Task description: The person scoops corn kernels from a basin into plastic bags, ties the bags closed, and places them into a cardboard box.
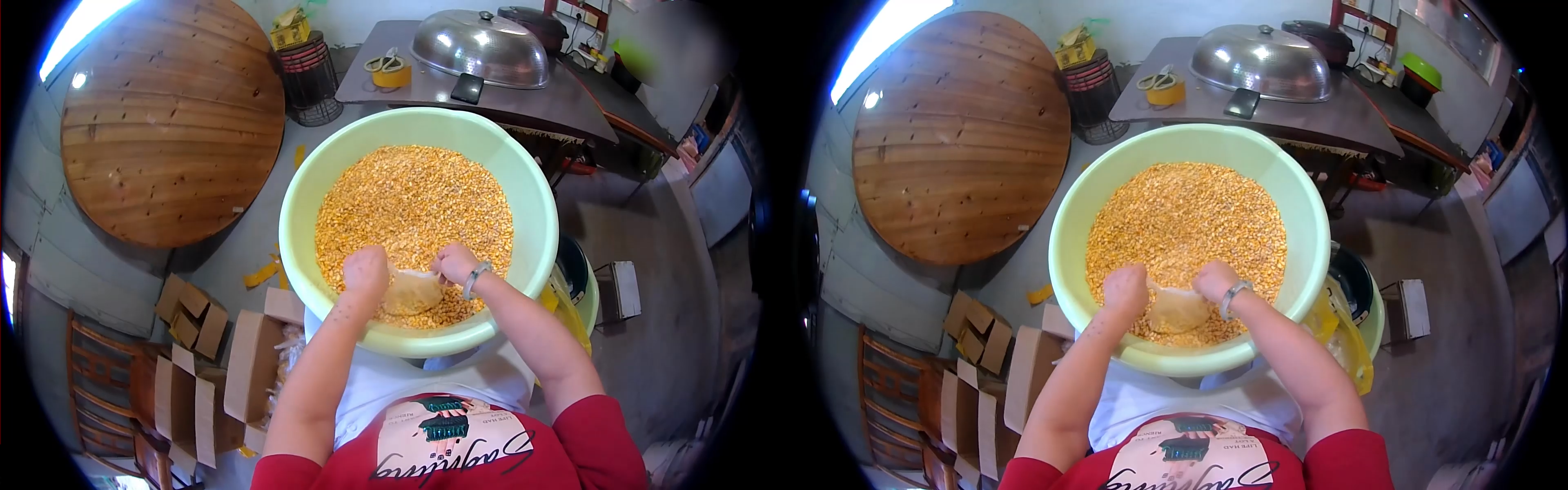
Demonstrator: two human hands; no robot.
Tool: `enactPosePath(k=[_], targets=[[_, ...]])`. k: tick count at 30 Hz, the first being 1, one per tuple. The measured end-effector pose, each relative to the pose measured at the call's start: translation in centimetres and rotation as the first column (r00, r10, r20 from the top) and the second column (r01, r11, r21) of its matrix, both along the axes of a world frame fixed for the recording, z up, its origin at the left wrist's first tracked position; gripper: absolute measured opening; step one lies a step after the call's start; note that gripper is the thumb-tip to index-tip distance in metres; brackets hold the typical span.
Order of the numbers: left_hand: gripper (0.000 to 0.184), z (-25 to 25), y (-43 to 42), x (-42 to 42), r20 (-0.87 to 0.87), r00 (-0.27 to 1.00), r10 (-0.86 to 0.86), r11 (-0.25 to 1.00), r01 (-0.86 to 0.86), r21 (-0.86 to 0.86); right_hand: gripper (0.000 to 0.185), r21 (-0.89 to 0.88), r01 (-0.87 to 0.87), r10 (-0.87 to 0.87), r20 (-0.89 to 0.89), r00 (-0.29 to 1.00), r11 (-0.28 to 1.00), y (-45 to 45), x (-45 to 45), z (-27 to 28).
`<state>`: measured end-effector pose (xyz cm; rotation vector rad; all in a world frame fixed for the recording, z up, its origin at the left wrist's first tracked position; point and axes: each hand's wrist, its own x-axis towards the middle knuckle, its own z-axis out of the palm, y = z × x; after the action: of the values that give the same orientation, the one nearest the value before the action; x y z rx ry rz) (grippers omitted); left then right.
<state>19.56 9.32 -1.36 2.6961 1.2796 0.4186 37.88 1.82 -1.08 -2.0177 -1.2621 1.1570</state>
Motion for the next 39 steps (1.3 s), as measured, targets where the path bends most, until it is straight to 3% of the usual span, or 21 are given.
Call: enactPosePath(k=[2,5,8,11,14,17,20,23,26,29,32,35,39], targets=[[0.005,0.7,-0.1,0.5,0.178,0.984,0.015,1.000,-0.014,-0.005,0.015,0.078,0.156,-0.120,-0.340,0.933,0.985,-0.1,-0.1,-0.1],[0.007,2.8,-0.7,1.4,0.318,0.945,-0.073,0.989,0.110,-0.099,0.017,0.206,0.212,-0.039,-0.625,0.780,0.955,0.3,-0.7,0.8],[0.009,3.7,-1.6,2.2,0.366,0.928,-0.066,0.975,0.137,-0.173,0.019,0.261,0.150,0.051,-0.633,0.773,0.954,0.0,-1.4,1.0],[0.011,4.1,-2.0,2.5,0.491,0.870,-0.048,0.948,0.194,-0.251,0.023,0.237,-0.001,0.126,-0.513,0.849,0.972,0.2,-0.9,0.0],[0.015,2.0,-1.4,2.2,0.479,0.878,0.013,0.947,0.143,-0.288,0.026,0.158,0.045,0.038,-0.481,0.876,0.986,0.2,-0.8,0.4],[0.018,1.4,-1.2,1.0,0.180,0.970,-0.164,0.885,0.225,-0.408,0.029,0.154,0.102,-0.011,-0.504,0.863,0.983,0.3,-1.1,0.7],[0.019,0.0,-0.9,1.1,-0.038,0.968,-0.249,0.868,0.205,-0.452,0.032,0.153,0.079,0.010,-0.506,0.862,0.985,0.2,-1.3,1.2],[0.019,-1.9,-0.9,1.2,-0.212,0.954,-0.212,0.911,0.114,-0.396,0.033,0.167,0.066,0.018,-0.460,0.888,0.984,0.1,-1.0,0.4],[0.027,-3.1,-0.7,1.3,-0.259,0.947,-0.191,0.911,0.074,-0.405,0.032,0.126,0.059,0.000,-0.423,0.906,0.990,0.0,-1.3,0.8],[0.046,-1.1,-1.8,0.9,-0.053,0.978,-0.200,0.913,0.166,-0.373,0.030,0.120,0.092,-0.034,-0.413,0.910,0.988,0.1,-1.2,1.0],[0.054,1.5,-3.0,1.7,-0.064,0.977,-0.204,0.873,0.152,-0.464,0.023,0.156,0.094,-0.017,-0.437,0.899,0.983,0.2,-1.5,0.8],[0.051,0.0,-3.5,2.8,-0.037,0.972,-0.234,0.841,0.183,-0.509,0.019,0.204,0.133,-0.005,-0.527,0.850,0.970,0.2,-1.4,1.0],[0.033,-1.4,-3.7,3.6,0.140,0.971,-0.194,0.852,0.237,-0.467,0.018,0.197,0.152,-0.021,-0.541,0.840,0.969,0.0,-1.2,1.3]])
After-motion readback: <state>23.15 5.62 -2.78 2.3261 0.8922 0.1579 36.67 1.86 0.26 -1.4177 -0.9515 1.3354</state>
